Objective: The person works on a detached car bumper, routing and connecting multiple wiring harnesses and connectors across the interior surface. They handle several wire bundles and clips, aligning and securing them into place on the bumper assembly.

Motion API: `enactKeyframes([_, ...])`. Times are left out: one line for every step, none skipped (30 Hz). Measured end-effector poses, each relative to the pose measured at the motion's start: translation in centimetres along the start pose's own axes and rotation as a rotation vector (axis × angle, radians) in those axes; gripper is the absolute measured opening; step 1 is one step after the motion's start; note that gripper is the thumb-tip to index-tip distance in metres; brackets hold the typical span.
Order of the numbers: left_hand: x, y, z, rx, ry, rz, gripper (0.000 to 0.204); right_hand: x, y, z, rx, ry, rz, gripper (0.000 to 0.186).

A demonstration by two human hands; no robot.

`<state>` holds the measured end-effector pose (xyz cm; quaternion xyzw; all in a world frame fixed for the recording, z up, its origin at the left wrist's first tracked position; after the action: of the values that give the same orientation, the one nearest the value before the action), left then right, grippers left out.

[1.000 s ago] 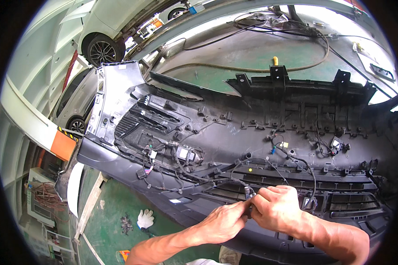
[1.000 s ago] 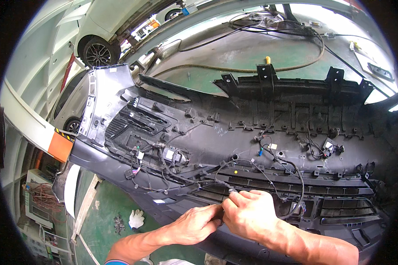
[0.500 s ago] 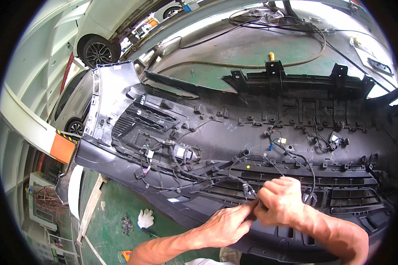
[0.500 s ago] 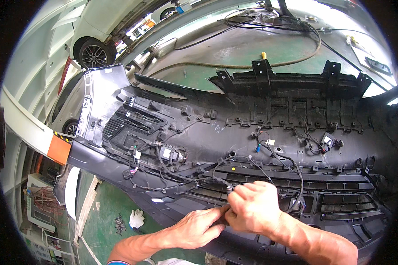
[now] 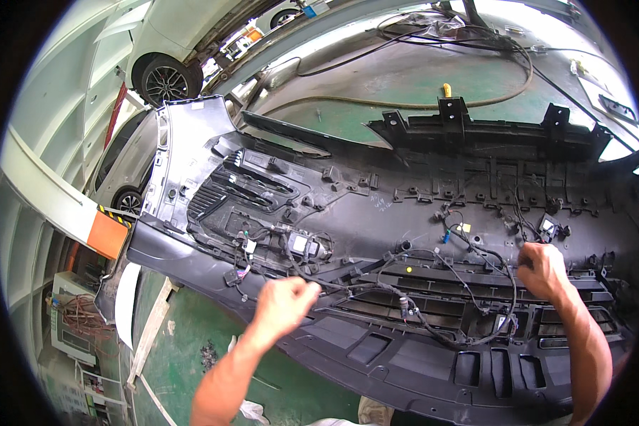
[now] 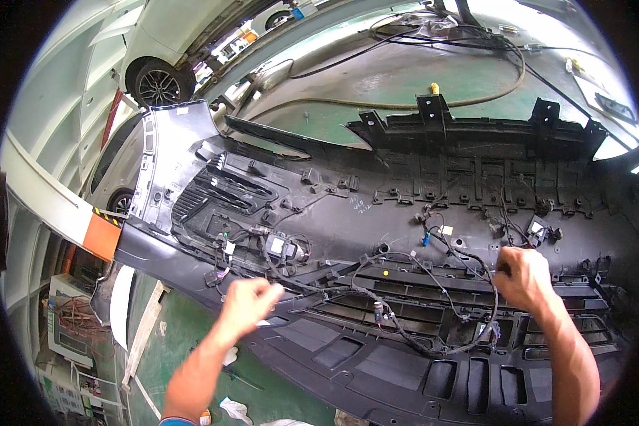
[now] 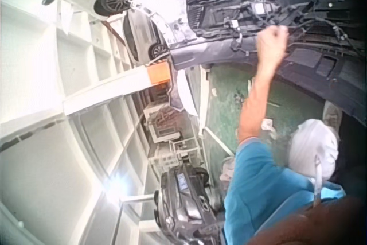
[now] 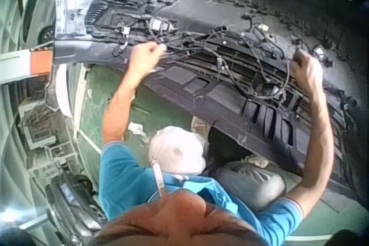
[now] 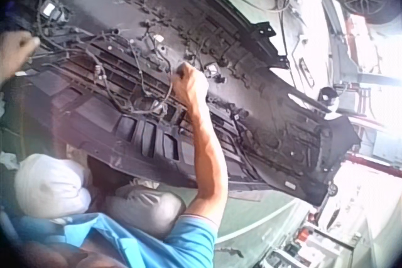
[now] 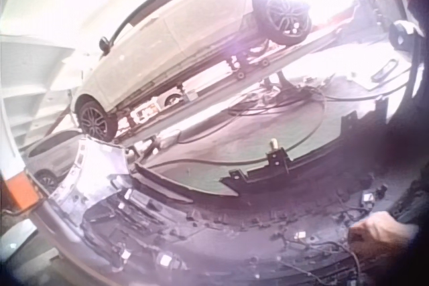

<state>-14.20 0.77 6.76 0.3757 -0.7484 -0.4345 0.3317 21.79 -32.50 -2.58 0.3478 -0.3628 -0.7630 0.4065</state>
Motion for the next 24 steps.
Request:
enactKeyframes([-2.3, 0.9, 2.0, -0.112, 0.141, 0.013, 0.039, 0.6, -0.1, -1.5, 0.035, -0.076, 0.034, 0.016])
enactKeyframes([-4.4, 1.7, 4.0, -0.198, 0.204, 0.005, 0.036, 1.2, -0.4, -2.9, 0.065, -0.088, 0.042, 0.017])
enactKeyframes([-6.2, 2.6, 6.1, -0.242, 0.323, 0.035, 0.036, 1.9, -0.6, -4.2, 0.098, -0.138, 0.051, 0.018])
enactKeyframes([-7.8, 3.4, 8.1, -0.285, 0.402, -0.021, 0.035, 2.4, -1.0, -5.3, 0.114, -0.128, 0.03, 0.018])
enactKeyframes([-9.0, 4.1, 10.0, -0.287, 0.377, -0.164, 0.034, 2.8, -1.5, -6.3, 0.246, -0.106, 0.041, 0.019])
enactKeyframes([-10.0, 4.8, 11.6, -0.305, 0.42, -0.281, 0.034, 3.4, -2.0, -7.2, 0.291, -0.151, 0.098, 0.02])
enactKeyframes([-10.9, 5.4, 12.9, -0.247, 0.406, -0.334, 0.034, 4.0, -2.4, -7.9, 0.323, -0.138, 0.077, 0.022])
enactKeyframes([-11.8, 5.9, 14.0, -0.193, 0.422, -0.377, 0.035, 4.5, -2.6, -8.5, 0.357, -0.146, 0.067, 0.024])
enactKeyframes([-12.6, 6.3, 14.8, -0.12, 0.441, -0.341, 0.036, 5.0, -2.7, -9.1, 0.364, -0.164, 0.089, 0.023])
enactKeyframes([-13.3, 6.2, 15.2, -0.089, 0.464, -0.334, 0.038, 5.3, -2.8, -9.6, 0.365, -0.168, 0.109, 0.023])
enactKeyframes([-14.0, 6.1, 15.2, -0.139, 0.45, -0.355, 0.043, 5.5, -2.9, -9.9, 0.366, -0.195, 0.105, 0.021])
enactKeyframes([-14.6, 5.9, 15.1, -0.189, 0.451, -0.376, 0.05, 5.7, -2.9, -10.2, 0.361, -0.207, 0.098, 0.019])
enactKeyframes([-15.0, 5.8, 14.8, -0.202, 0.416, -0.423, 0.053, 5.8, -2.9, -10.5, 0.348, -0.195, 0.076, 0.017])
enactKeyframes([-15.5, 5.5, 14.4, -0.218, 0.398, -0.46, 0.056, 5.9, -2.9, -10.6, 0.365, -0.218, 0.077, 0.015])
enactKeyframes([-15.9, 5.2, 14.0, -0.241, 0.393, -0.493, 0.06, 6.0, -2.9, -10.7, 0.372, -0.216, 0.065, 0.014])
enactKeyframes([-16.3, 5.0, 13.7, -0.251, 0.417, -0.464, 0.063, 6.0, -2.9, -10.7, 0.366, -0.196, 0.051, 0.012])
enactKeyframes([-16.7, 4.8, 13.4, -0.266, 0.454, -0.431, 0.067, 6.0, -2.9, -10.7, 0.37, -0.222, 0.056, 0.011])
enactKeyframes([-17.0, 4.7, 13.3, -0.289, 0.47, -0.43, 0.071, 6.1, -2.9, -10.6, 0.361, -0.229, 0.056, 0.01])
enactKeyframes([-17.3, 4.5, 13.3, -0.272, 0.485, -0.454, 0.067, 6.1, -2.9, -10.5, 0.337, -0.218, 0.043, 0.009])
enactKeyframes([-17.6, 4.3, 13.4, -0.22, 0.497, -0.428, 0.065, 6.2, -2.8, -10.5, 0.34, -0.245, 0.055, 0.009])
enactKeyframes([-17.8, 4.3, 13.7, -0.176, 0.491, -0.425, 0.064, 6.4, -2.7, -10.4, 0.327, -0.254, 0.059, 0.009])
enactKeyframes([-17.9, 4.3, 14.1, -0.146, 0.5, -0.419, 0.063, 6.5, -2.6, -10.3, 0.295, -0.235, 0.052, 0.008])
enactKeyframes([-17.9, 4.2, 14.7, 0.077, 0.518, -0.386, 0.058, 6.6, -2.5, -10.3, 0.311, -0.257, 0.073, 0.008])
enactKeyframes([-17.9, 4.2, 15.3, 0.293, 0.578, -0.336, 0.057, 6.6, -2.5, -10.4, 0.305, -0.251, 0.082, 0.007])
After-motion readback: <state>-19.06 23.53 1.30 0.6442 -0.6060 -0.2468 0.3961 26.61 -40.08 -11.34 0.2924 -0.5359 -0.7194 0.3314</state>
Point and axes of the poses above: each hand's wrist, its own x-axis away from the middle knuckle, its own y-axis out of the back of the hand, z = x × y, the point moved 1 cm from there along -x, towards the middle knuckle, and after that the axes turned 14 degrees about y, right-handed, at the moved point
